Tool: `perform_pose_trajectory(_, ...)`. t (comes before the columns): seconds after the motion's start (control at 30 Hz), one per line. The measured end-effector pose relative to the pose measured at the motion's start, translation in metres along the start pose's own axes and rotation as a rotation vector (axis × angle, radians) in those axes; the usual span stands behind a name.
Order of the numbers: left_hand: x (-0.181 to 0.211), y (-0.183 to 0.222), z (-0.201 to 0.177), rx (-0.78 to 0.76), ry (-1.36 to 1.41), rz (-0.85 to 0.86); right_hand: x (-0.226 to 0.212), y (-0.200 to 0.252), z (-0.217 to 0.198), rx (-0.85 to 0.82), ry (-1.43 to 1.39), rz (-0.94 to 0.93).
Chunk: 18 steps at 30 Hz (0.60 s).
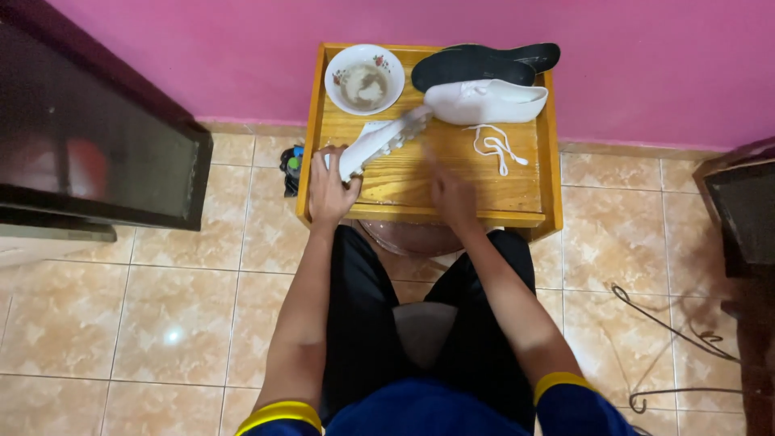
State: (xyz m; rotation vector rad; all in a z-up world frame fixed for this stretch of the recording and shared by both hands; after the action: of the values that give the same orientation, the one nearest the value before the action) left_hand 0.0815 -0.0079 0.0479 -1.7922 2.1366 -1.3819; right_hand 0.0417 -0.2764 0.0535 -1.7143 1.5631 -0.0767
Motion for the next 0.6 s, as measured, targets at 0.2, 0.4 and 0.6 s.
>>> perform_pose_trajectory(0.2, -0.002, 0.002, 0.002, -0.007, -0.027, -0.006, 0.008, -0.012, 0.0, -0.142, -0.036, 0.246)
perform_pose_trajectory(0.4, 0.0, 0.0, 0.001, -0.035, 0.002, -0.013, 0.004, -0.013, -0.003, -0.101, -0.012, 0.202)
perform_pose_trajectory(0.6, -0.002, 0.001, 0.002, -0.065, 0.032, -0.03, 0.033, 0.004, 0.017, -0.034, 0.006, 0.087)
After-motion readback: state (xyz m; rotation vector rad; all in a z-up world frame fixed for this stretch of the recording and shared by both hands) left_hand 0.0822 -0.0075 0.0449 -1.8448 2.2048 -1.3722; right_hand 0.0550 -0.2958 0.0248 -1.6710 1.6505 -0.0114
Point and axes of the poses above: each hand's wrist, its own y-axis away from the middle knuckle, its own z-axis out of the palm, x = y × z, the point moved 9 cm from there along -y, towards the middle knuckle, and after that the axes turned 11 degrees about x, right-handed, at the moved point
